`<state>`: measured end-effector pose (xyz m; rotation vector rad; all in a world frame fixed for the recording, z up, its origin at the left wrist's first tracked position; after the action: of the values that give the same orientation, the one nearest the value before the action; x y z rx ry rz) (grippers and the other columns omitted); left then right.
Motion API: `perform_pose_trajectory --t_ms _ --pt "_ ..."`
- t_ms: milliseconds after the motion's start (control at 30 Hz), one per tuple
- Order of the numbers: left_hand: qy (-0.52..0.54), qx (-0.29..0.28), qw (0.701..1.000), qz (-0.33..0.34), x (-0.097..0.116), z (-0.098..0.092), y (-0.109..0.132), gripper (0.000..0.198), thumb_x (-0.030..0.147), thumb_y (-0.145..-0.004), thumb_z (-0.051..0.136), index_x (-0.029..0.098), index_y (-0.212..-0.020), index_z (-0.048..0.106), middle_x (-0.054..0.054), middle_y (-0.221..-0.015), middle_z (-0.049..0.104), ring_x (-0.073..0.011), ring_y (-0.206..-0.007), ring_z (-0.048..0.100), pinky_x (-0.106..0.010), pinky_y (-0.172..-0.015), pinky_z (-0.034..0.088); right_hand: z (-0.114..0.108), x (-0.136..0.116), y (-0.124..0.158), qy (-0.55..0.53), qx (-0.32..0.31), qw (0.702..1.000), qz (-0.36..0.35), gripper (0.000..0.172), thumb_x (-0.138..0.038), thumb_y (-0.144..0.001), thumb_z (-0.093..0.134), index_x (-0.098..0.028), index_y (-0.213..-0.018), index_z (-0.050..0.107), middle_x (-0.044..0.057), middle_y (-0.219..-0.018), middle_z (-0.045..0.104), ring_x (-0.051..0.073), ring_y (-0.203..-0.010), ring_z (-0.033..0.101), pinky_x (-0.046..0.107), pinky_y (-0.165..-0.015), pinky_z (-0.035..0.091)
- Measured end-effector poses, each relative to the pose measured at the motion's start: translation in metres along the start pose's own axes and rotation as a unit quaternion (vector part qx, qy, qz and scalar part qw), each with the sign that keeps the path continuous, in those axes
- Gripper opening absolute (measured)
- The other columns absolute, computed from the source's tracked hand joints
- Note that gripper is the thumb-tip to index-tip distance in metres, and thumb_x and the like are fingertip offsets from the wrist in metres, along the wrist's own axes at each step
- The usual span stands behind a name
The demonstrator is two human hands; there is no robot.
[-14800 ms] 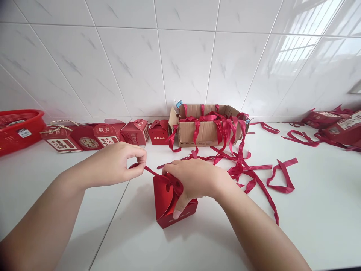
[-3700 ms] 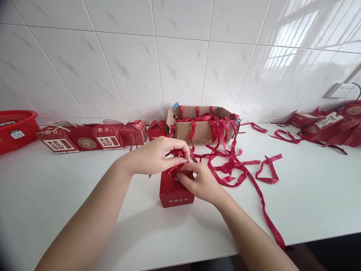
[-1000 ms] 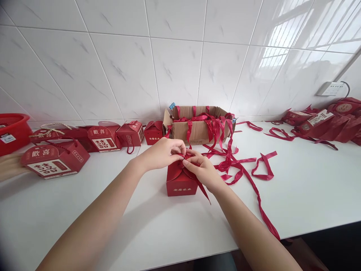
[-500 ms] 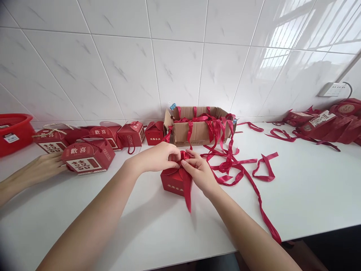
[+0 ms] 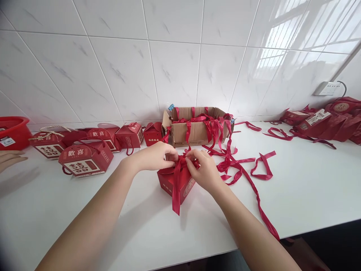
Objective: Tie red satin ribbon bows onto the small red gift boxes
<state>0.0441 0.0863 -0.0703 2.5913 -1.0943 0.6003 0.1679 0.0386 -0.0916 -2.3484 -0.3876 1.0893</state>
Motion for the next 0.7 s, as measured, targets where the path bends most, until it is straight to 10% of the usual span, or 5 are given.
perform_pose_trajectory --t_ms 200,433,700 --pt "-0.002 -0.02 1.0 -0.006 0.003 0.005 0.0 0.014 0.019 -0.071 0.049 0.023 -0.079 0.061 0.001 -0.082 0.063 -0.0141 -0.066 0.056 -0.023 -0.049 0.039 -0.006 0.008 0.002 -0.07 -0.106 0.99 0.066 0.023 -0.04 -0.087 0.052 -0.019 -0.091 0.059 -0.009 -0.045 0.029 0.008 -0.042 0.027 0.021 -0.041 0.025" --pt "0.038 -0.009 0.999 0.037 0.009 0.0 0.001 0.01 0.021 -0.072 0.052 0.023 -0.078 0.06 0.002 -0.083 0.063 -0.014 -0.071 0.057 -0.024 -0.057 0.043 -0.032 0.018 -0.017 -0.041 -0.053 0.991 0.113 0.036 -0.051 -0.087 0.048 -0.018 -0.088 0.063 -0.003 -0.056 0.044 0.008 -0.045 0.033 0.022 -0.041 0.027" --pt "0.06 0.005 0.997 0.055 0.009 -0.005 0.004 0.014 0.025 -0.075 0.054 0.025 -0.085 0.065 0.001 -0.097 0.062 -0.0154 -0.083 0.059 -0.024 -0.065 0.045 0.021 0.016 -0.012 -0.211 -0.208 0.949 0.106 0.034 -0.047 -0.083 0.057 -0.019 -0.1 0.065 0.006 -0.09 0.065 0.018 -0.078 0.06 0.03 -0.067 0.049"
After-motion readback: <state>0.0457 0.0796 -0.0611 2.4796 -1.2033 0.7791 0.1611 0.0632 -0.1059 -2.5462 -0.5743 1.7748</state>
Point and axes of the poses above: each hand's wrist, its own y-axis away from the middle knuckle, its own z-axis out of the palm, x = y × z, the point moved 8 cm from there along -y, towards the middle knuckle
